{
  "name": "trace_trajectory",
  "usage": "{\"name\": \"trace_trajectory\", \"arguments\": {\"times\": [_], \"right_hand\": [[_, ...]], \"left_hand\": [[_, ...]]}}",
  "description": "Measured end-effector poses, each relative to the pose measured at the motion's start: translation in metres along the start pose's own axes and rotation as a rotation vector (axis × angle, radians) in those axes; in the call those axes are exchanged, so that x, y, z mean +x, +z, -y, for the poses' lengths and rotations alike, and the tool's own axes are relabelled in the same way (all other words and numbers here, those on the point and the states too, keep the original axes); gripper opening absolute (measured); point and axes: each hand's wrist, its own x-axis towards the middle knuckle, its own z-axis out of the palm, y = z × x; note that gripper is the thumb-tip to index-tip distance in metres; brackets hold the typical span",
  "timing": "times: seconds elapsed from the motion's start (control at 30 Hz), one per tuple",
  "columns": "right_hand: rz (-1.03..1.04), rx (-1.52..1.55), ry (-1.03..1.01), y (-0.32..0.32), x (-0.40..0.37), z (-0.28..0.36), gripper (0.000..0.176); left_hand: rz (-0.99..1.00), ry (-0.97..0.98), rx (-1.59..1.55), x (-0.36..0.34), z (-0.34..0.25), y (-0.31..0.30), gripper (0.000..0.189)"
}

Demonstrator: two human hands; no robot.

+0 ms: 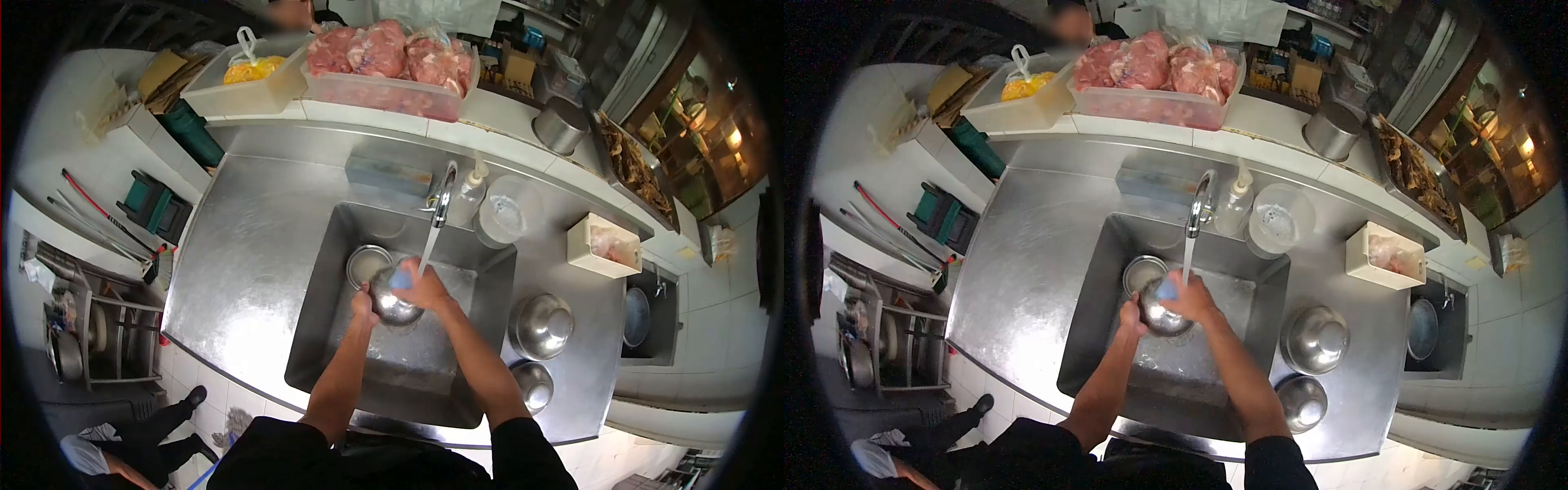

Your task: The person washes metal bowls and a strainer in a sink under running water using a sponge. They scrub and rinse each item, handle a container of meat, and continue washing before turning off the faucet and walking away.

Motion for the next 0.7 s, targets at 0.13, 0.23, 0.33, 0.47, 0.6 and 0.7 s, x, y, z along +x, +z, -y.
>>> {"name": "trace_trajectory", "arguments": {"times": [0.13,0.23,0.33,0.47,0.6,0.7], "right_hand": [[-0.005,-0.093,0.372,-0.013,0.009,0.042,0.064],[-0.051,-0.358,0.248,-0.003,-0.010,0.055,0.065],[-0.026,-0.193,0.018,-0.017,-0.024,0.052,0.051],[-0.023,0.040,0.202,-0.005,0.001,0.009,0.052],[-0.086,-0.158,0.371,-0.006,0.013,0.040,0.042],[-0.061,-0.107,0.190,0.004,0.006,0.034,0.031]], "left_hand": [[0.025,0.039,0.080,0.054,0.053,-0.012,0.032],[0.120,0.037,-0.049,0.044,0.042,-0.005,0.033],[0.121,-0.025,-0.112,0.034,0.006,-0.011,0.035],[-0.012,-0.080,0.002,-0.015,-0.002,0.010,0.036],[-0.097,-0.043,-0.071,0.012,0.028,0.000,0.033],[-0.154,-0.003,-0.081,0.006,0.009,-0.002,0.037]]}}
